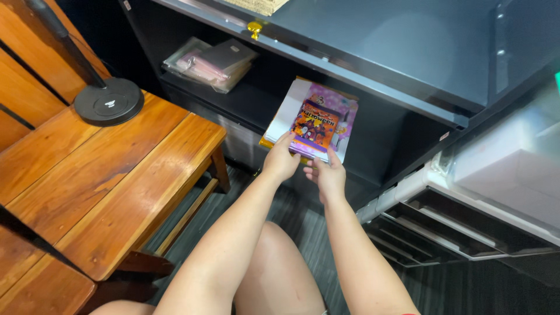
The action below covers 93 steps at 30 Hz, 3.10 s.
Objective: The person picks up various packets from a shelf and places them on a wooden chair.
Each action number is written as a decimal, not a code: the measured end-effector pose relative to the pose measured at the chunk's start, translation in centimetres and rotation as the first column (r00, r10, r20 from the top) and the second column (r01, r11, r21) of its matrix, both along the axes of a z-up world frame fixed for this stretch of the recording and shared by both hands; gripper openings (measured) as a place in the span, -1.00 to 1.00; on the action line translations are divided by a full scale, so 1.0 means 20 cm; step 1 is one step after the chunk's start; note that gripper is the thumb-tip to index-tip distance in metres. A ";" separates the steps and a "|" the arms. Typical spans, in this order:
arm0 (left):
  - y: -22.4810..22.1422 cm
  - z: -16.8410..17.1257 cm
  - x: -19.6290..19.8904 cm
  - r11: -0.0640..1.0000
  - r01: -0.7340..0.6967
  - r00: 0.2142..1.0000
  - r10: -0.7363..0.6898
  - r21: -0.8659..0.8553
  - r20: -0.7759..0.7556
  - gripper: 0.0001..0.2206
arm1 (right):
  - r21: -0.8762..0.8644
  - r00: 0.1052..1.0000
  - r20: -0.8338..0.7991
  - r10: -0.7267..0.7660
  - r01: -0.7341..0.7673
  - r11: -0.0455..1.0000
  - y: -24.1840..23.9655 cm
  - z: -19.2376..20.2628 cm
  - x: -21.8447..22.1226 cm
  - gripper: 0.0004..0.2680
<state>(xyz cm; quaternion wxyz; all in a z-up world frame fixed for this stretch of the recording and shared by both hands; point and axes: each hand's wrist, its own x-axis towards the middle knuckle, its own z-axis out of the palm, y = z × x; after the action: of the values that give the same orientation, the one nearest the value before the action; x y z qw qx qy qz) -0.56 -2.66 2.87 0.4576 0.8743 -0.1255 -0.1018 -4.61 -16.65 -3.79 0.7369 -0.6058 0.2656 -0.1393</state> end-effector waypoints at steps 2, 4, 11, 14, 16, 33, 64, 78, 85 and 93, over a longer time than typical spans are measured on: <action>0.02 -0.01 -0.02 1.000 -0.011 1.000 0.011 -0.027 -0.012 -0.41 | 0.061 0.999 0.020 -0.029 0.028 0.998 0.00 -0.04 0.00 -0.50; 0.04 -0.01 -0.05 0.998 -0.021 1.000 0.020 -0.054 -0.021 -0.41 | 0.121 0.997 0.040 -0.061 0.056 0.991 0.02 -0.02 -0.02 -0.52; 0.13 0.02 -0.22 0.934 -0.123 0.992 0.101 -0.336 -0.082 -0.51 | 0.202 0.978 0.095 -0.185 0.162 0.966 0.12 0.02 -0.11 -0.67; 0.13 -0.10 -0.20 0.883 -0.174 0.985 0.160 -0.435 -0.071 -0.54 | 0.212 0.966 0.112 -0.234 0.207 0.955 0.15 0.03 -0.13 -0.75; 0.13 -0.16 -0.19 0.849 -0.211 0.976 0.206 -0.485 -0.065 -0.56 | 0.221 0.956 0.126 -0.266 0.234 0.947 0.16 0.04 -0.14 -0.78; 0.10 -0.18 -0.14 0.618 -0.513 0.857 0.331 -0.595 -0.395 -0.71 | 0.178 0.949 0.057 -0.310 0.295 0.939 0.17 0.04 -0.16 -0.80; 0.15 -0.20 -0.24 0.546 -0.546 0.837 0.318 -0.636 -0.446 -0.66 | 0.253 0.940 0.109 -0.322 0.287 0.924 0.30 0.12 -0.29 -0.86; 0.15 -0.23 -0.23 0.541 -0.547 0.837 0.330 -0.639 -0.437 -0.67 | 0.238 0.932 0.124 -0.341 0.306 0.922 0.36 0.23 -0.35 -0.86; 0.21 -0.25 -0.22 0.515 -0.548 0.836 0.356 -0.659 -0.417 -0.67 | 0.252 0.938 0.156 -0.311 0.267 0.930 0.35 0.09 -0.25 -0.85; 0.64 -0.26 -0.26 0.395 -0.560 0.793 0.509 -0.728 -0.335 -0.68 | 0.258 0.961 0.244 -0.132 0.067 0.964 0.70 0.07 -0.16 -0.84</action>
<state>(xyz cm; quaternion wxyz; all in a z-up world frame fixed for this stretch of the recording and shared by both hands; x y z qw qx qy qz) -5.74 10.06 -2.31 0.8091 0.5625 0.1429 0.0925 -7.87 -2.70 -2.39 0.8270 -0.4715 0.2129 -0.2201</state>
